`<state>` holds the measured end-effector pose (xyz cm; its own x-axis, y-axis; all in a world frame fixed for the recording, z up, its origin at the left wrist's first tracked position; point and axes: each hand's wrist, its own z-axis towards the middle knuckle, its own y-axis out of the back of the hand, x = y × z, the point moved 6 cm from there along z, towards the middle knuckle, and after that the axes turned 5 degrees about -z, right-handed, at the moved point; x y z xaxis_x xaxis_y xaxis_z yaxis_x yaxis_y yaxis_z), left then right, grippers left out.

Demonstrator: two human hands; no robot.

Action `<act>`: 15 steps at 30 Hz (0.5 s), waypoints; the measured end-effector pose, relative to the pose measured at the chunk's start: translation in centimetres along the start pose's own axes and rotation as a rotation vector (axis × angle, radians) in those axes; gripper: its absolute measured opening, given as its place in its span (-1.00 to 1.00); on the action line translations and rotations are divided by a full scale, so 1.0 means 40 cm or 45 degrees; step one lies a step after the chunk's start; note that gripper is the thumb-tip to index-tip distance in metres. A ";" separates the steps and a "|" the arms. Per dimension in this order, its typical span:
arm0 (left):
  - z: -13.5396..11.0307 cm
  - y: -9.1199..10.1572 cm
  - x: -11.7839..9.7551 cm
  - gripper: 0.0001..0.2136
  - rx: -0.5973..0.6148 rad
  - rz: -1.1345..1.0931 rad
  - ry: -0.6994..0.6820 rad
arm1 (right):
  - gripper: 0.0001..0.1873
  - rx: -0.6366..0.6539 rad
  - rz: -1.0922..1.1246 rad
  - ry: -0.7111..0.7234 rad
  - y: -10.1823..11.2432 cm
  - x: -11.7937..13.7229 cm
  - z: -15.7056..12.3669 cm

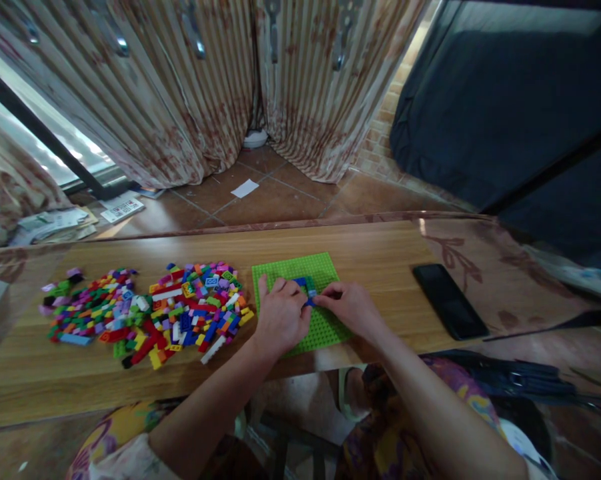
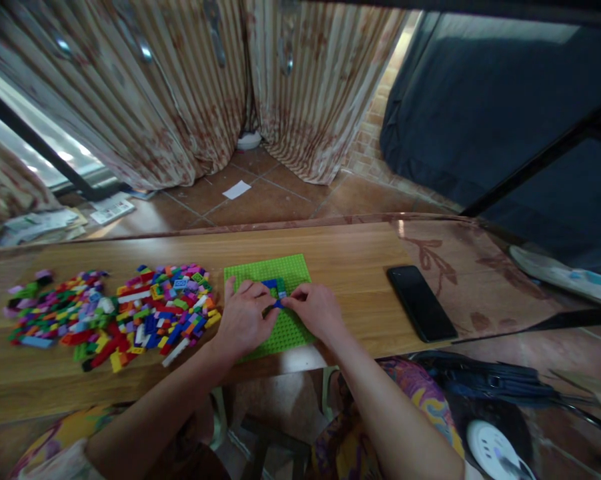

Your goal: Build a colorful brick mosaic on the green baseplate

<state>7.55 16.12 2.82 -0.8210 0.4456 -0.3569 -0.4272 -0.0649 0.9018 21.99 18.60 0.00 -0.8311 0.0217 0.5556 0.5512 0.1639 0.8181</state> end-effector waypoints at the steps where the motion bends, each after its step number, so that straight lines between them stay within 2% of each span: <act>1: 0.000 0.000 0.000 -0.87 0.000 0.000 0.000 | -0.75 0.000 0.005 -0.008 -0.001 -0.001 0.002; 9: -0.001 -0.001 0.006 -0.90 0.022 -0.005 -0.002 | -0.75 0.003 -0.037 -0.104 0.003 -0.002 0.008; 15: 0.000 -0.006 0.013 -0.90 0.047 -0.028 0.025 | -0.72 0.017 -0.067 -0.058 0.003 -0.004 0.017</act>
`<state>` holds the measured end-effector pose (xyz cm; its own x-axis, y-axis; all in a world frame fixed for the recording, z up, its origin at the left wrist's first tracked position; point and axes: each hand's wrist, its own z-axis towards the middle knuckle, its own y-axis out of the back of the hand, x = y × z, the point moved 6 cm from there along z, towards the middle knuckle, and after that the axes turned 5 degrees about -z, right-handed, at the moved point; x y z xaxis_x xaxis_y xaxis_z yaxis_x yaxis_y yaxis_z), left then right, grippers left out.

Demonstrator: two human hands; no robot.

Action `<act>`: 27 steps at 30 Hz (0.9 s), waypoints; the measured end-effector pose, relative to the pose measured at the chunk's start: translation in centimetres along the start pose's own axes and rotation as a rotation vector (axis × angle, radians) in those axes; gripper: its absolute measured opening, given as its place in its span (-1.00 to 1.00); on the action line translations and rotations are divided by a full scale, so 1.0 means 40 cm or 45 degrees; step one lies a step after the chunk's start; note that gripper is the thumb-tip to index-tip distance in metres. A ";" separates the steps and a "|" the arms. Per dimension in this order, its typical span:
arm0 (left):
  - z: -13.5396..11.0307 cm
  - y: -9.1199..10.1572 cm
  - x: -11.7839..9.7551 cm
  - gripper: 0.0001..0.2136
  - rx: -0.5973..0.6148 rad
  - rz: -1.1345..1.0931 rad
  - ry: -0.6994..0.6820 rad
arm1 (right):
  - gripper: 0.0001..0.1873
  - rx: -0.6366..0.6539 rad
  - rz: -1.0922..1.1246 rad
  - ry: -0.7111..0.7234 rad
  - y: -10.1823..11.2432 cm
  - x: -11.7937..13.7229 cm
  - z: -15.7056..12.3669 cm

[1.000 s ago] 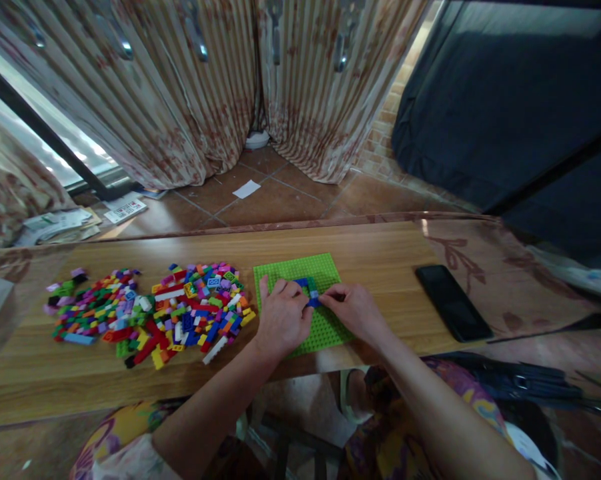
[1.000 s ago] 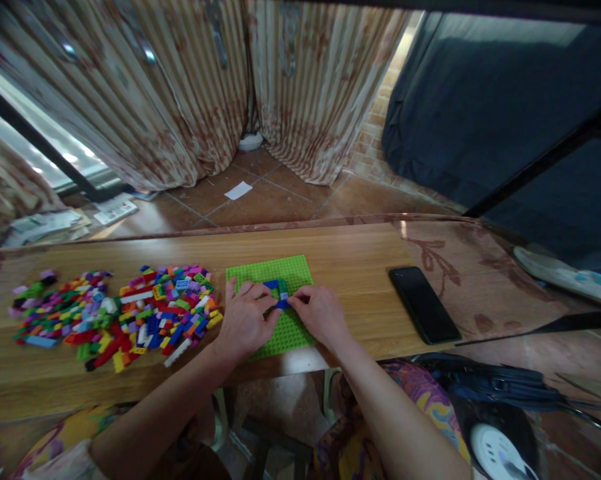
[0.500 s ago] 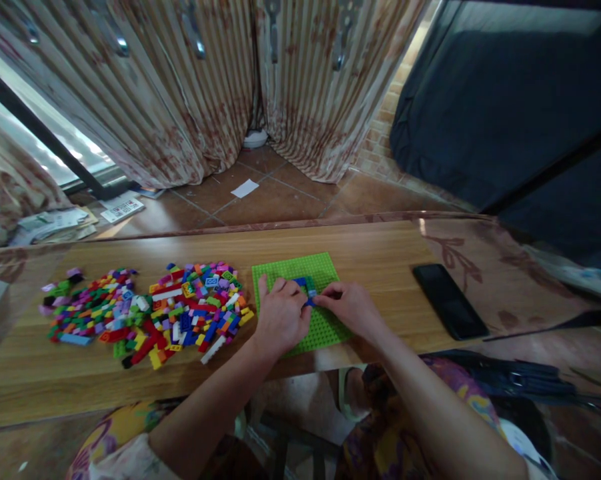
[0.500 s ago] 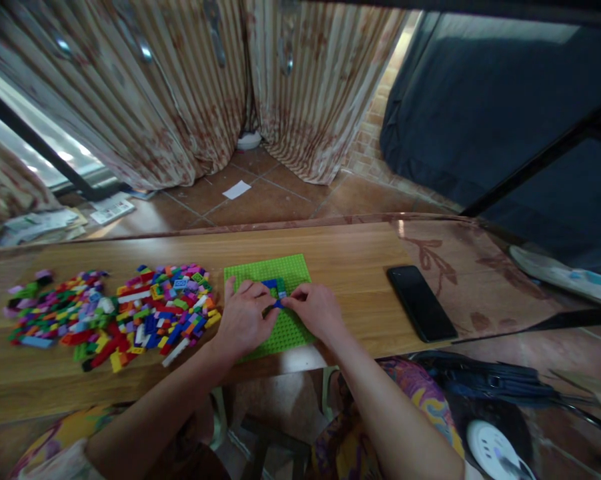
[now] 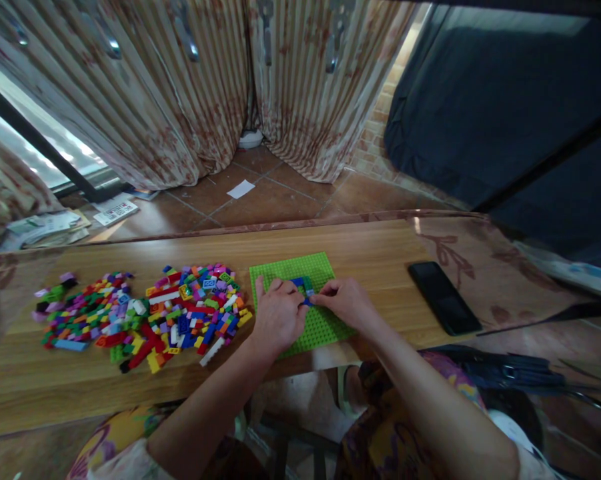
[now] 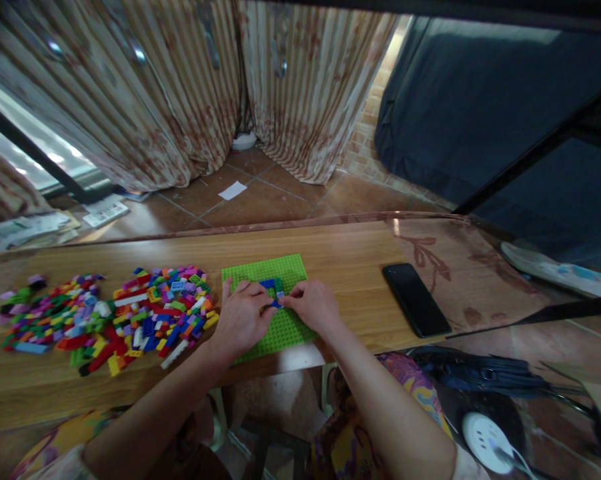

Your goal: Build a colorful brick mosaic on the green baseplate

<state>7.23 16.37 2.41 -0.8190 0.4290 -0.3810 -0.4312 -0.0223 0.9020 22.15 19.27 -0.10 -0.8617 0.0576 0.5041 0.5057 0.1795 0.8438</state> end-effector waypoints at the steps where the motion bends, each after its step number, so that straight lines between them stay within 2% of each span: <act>1: 0.001 -0.001 0.001 -0.90 0.012 0.000 -0.001 | -0.71 0.009 -0.013 0.004 0.000 -0.001 0.003; 8: 0.008 -0.006 0.005 -0.88 0.092 -0.004 -0.006 | -0.69 0.109 -0.142 0.003 0.001 0.010 0.022; 13: -0.004 0.007 -0.006 -0.88 0.068 -0.026 0.011 | -0.70 0.032 -0.169 0.047 0.014 0.027 0.009; 16: -0.010 0.036 -0.005 -0.88 0.006 -0.053 -0.006 | -0.65 -0.007 -0.118 0.050 0.014 0.017 0.006; 19: -0.009 0.093 0.034 -0.86 -0.136 -0.138 -0.011 | -0.56 0.010 0.185 0.041 0.004 -0.006 0.008; 21: -0.005 0.137 0.084 -0.86 -0.246 -0.246 0.039 | -0.51 0.007 0.393 0.014 -0.002 -0.027 0.008; 23: -0.003 0.172 0.136 -0.83 -0.324 -0.341 0.101 | -0.48 -0.057 0.486 -0.015 0.000 -0.047 0.008; 25: -0.002 0.190 0.174 -0.80 -0.352 -0.382 0.154 | -0.50 -0.168 0.520 -0.016 0.009 -0.060 0.010; 27: -0.002 0.188 0.189 -0.79 -0.323 -0.396 0.185 | -0.56 -0.260 0.564 0.013 0.017 -0.061 0.014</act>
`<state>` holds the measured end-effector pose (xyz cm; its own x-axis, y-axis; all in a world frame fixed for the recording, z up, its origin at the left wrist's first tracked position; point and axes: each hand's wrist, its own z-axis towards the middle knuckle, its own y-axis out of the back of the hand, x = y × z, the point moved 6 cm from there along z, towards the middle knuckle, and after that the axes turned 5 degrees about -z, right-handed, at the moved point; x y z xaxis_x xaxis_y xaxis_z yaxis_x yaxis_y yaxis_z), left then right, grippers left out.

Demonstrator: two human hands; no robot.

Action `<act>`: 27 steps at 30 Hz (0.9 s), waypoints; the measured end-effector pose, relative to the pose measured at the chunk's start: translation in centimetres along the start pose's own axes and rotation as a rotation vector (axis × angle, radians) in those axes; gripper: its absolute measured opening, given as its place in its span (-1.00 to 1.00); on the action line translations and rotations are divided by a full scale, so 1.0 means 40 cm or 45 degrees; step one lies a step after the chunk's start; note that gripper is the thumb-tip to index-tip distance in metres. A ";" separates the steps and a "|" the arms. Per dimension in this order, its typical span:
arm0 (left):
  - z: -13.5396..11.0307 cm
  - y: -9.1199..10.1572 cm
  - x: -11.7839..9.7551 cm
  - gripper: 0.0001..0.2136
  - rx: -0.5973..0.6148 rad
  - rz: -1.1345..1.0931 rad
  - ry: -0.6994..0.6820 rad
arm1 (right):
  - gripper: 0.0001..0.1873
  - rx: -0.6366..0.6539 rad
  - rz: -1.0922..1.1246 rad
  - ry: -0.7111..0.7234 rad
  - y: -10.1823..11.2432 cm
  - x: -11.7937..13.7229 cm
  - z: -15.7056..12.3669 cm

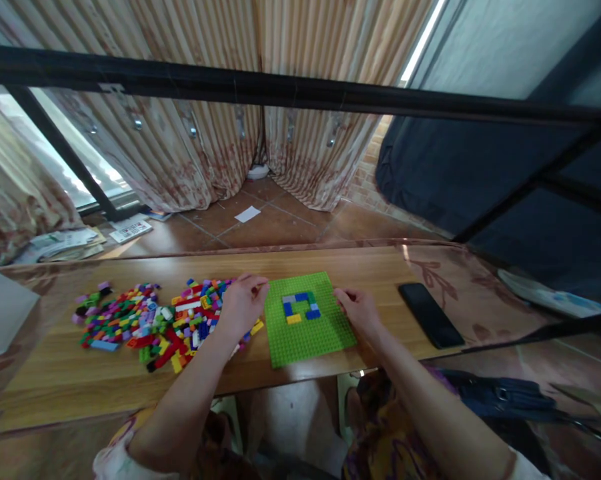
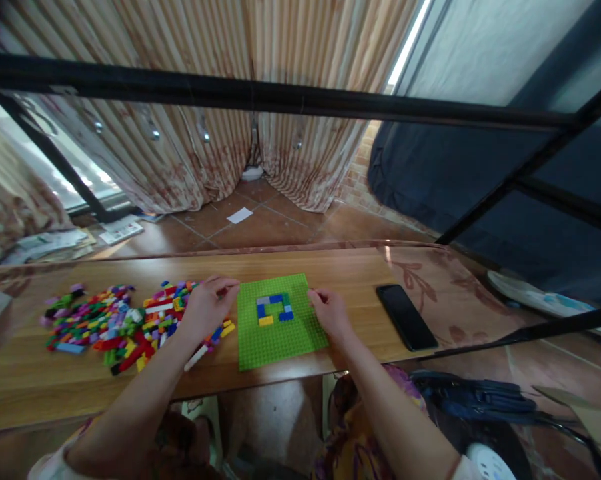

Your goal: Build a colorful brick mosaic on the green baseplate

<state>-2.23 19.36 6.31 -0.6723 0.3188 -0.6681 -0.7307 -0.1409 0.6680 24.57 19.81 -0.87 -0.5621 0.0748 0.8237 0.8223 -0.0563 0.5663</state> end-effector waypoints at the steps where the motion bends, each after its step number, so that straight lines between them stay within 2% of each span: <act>1: -0.002 -0.006 0.001 -0.80 0.029 0.000 0.010 | -0.60 -0.019 0.024 0.026 -0.002 0.005 0.003; 5: -0.019 -0.052 -0.005 -0.73 0.154 0.027 0.065 | -0.74 0.045 0.088 0.146 -0.034 0.037 0.013; 9: -0.037 -0.100 0.001 -0.58 0.267 0.027 0.194 | -0.58 0.226 0.019 0.243 -0.071 0.060 0.006; 13: -0.047 -0.137 0.006 -0.52 0.304 -0.029 0.256 | -0.46 0.306 -0.009 0.240 -0.079 0.060 -0.005; 18: -0.048 -0.159 0.011 -0.52 0.278 -0.169 0.293 | -0.41 0.311 -0.051 0.261 -0.080 0.059 -0.020; 27: -0.047 -0.185 0.020 -0.47 0.221 -0.324 0.266 | -0.41 0.211 -0.071 0.266 -0.078 0.050 -0.032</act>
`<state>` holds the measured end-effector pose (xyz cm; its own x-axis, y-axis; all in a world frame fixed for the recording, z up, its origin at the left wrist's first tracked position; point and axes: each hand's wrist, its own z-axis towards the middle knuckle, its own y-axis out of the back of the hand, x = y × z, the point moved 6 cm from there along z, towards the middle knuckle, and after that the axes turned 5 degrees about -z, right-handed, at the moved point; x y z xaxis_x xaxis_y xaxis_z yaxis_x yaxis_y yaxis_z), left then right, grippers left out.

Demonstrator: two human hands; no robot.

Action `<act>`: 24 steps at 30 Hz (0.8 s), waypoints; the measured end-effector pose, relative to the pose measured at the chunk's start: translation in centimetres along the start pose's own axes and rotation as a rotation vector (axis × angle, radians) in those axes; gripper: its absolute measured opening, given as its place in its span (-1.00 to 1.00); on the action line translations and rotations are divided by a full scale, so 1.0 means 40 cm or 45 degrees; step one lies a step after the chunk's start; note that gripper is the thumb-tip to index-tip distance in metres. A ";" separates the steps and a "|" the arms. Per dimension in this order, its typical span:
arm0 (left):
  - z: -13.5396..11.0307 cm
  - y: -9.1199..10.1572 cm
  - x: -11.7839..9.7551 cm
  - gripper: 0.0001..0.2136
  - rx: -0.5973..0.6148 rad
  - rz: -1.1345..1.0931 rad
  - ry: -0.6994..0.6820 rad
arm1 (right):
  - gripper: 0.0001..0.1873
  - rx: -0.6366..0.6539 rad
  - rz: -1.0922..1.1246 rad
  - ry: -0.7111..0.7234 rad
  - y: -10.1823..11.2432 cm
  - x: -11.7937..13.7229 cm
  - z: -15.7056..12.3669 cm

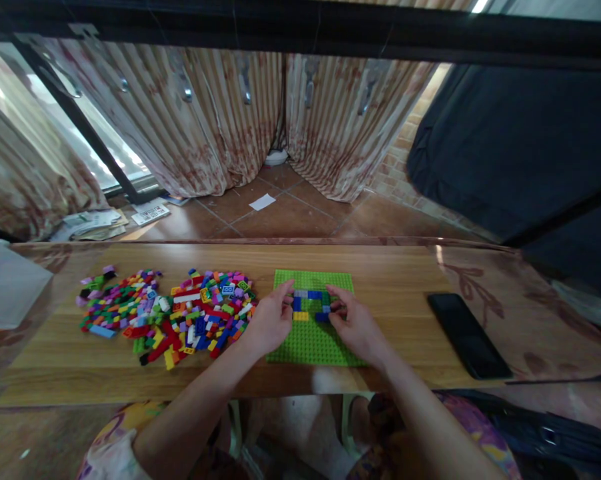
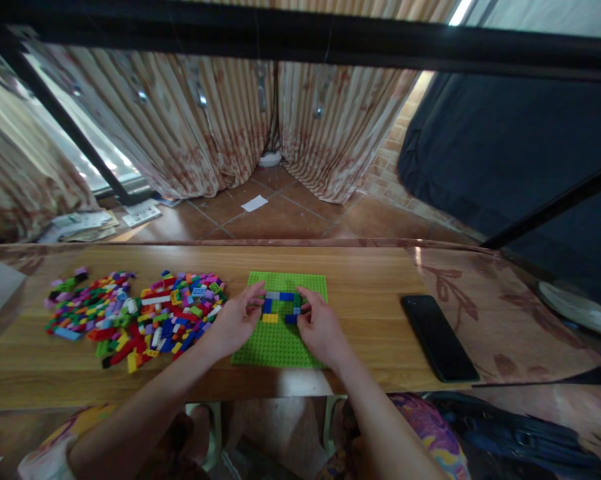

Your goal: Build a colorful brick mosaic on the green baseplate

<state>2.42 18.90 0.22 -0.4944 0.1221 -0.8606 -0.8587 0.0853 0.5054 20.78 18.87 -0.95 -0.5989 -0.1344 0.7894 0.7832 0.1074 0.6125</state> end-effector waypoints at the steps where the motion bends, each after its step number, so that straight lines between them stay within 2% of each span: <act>1: 0.000 -0.001 0.000 -0.47 -0.001 -0.005 -0.002 | -0.41 0.006 0.008 -0.007 0.002 -0.002 0.001; 7: -0.005 0.003 -0.004 -0.46 0.020 0.036 0.053 | -0.40 0.001 0.066 -0.055 0.018 -0.009 0.005; 12: -0.008 -0.001 -0.010 -0.41 0.076 0.064 0.021 | -0.36 0.009 0.086 -0.014 0.010 -0.012 0.004; 24: -0.009 -0.006 -0.001 -0.42 0.058 0.095 -0.016 | -0.37 -0.050 0.051 -0.011 0.003 -0.011 0.002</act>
<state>2.59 18.52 0.11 -0.5546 0.1424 -0.8199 -0.8124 0.1205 0.5705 21.14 19.02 -1.22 -0.5685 -0.1224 0.8136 0.8122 0.0737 0.5786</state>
